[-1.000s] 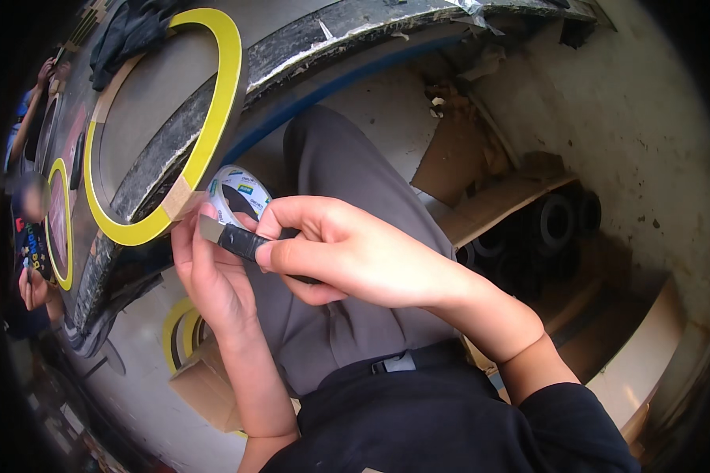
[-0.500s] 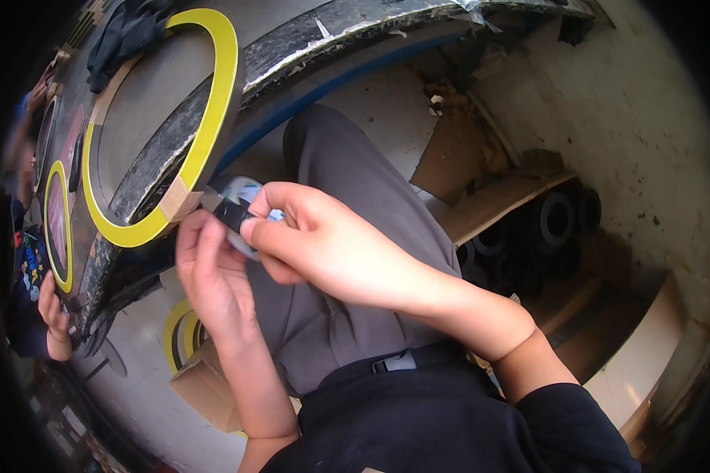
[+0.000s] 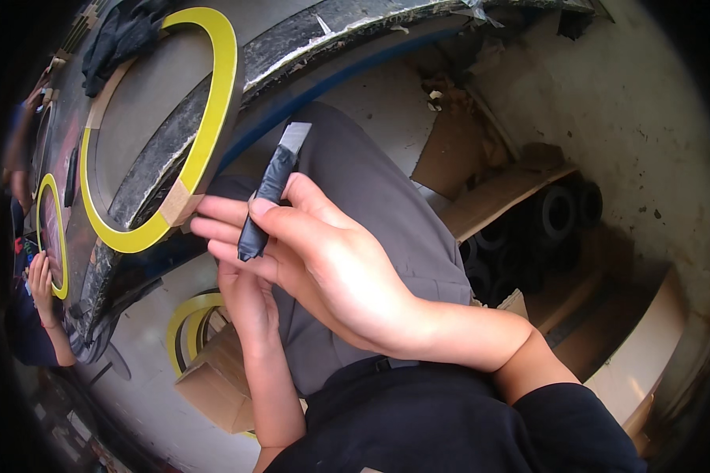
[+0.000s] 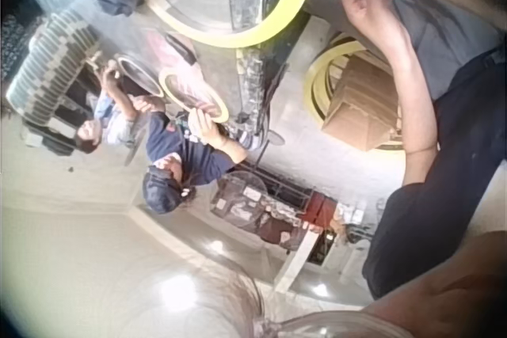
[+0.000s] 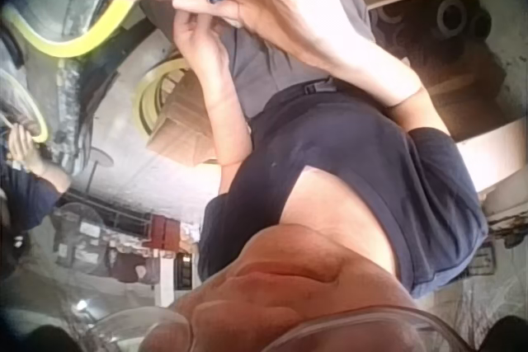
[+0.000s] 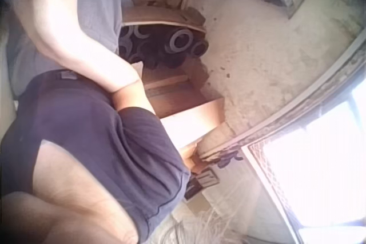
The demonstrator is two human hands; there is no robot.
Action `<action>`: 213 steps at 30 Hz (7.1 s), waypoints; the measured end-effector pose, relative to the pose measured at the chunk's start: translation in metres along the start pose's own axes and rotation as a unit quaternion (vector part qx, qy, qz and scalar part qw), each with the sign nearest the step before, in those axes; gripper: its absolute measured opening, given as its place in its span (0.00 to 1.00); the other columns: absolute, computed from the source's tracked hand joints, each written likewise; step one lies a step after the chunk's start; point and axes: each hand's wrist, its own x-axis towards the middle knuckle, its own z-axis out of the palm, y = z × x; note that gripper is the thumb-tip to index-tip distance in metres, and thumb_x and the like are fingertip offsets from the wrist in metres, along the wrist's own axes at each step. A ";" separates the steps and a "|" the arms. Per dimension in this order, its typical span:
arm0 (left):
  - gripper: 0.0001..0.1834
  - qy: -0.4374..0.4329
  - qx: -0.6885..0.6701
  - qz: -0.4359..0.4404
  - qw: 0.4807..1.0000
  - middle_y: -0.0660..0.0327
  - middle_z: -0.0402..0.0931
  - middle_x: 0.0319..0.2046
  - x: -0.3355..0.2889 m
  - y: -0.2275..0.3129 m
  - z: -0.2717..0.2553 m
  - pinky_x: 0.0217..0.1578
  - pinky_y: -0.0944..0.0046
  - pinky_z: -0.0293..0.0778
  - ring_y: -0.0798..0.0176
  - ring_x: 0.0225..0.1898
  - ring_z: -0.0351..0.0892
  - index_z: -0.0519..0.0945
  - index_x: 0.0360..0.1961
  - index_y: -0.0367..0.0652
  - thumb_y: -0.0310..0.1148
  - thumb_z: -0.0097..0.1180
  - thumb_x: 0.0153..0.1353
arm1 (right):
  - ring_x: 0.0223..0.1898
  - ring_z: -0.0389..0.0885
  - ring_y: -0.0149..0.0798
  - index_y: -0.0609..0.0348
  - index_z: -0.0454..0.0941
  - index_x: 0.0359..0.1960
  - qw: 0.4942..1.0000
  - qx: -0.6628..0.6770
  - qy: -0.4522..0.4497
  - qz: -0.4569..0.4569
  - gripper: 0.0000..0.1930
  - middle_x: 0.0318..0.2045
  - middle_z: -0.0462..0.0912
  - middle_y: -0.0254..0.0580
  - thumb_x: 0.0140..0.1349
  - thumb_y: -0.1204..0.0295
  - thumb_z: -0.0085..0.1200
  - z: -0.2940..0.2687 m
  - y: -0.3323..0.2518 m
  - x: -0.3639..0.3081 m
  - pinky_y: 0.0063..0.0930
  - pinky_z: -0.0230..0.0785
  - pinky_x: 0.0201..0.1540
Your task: Applying adhesive tape and a decorative textured strip to a yellow circular frame.
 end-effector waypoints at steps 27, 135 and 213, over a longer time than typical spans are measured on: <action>0.20 -0.041 0.524 0.603 0.600 0.61 0.76 0.34 0.108 0.111 0.238 0.32 0.57 0.79 0.58 0.36 0.82 0.81 0.50 0.44 0.23 0.57 0.53 | 0.33 0.84 0.52 0.54 0.81 0.40 0.240 -0.880 0.265 -0.312 0.13 0.27 0.85 0.48 0.67 0.58 0.54 0.025 -0.213 0.053 0.44 0.74 0.36; 0.40 -0.371 -0.157 -0.024 0.915 0.52 0.67 0.63 -0.016 0.165 0.023 0.65 0.53 0.66 0.57 0.65 0.68 0.58 0.70 0.32 0.51 0.53 0.70 | 0.59 0.75 0.50 0.61 0.70 0.57 0.558 -0.612 -0.535 -0.169 0.26 0.55 0.76 0.49 0.58 0.75 0.67 0.107 -0.110 0.055 0.42 0.70 0.59; 0.23 -0.103 0.495 0.512 0.695 0.60 0.76 0.40 0.013 0.125 -0.008 0.51 0.53 0.67 0.52 0.43 0.73 0.81 0.50 0.43 0.34 0.70 0.52 | 0.61 0.74 0.36 0.62 0.72 0.59 0.933 -0.303 -0.183 -0.068 0.21 0.60 0.74 0.44 0.65 0.79 0.59 -0.044 0.011 0.062 0.34 0.71 0.63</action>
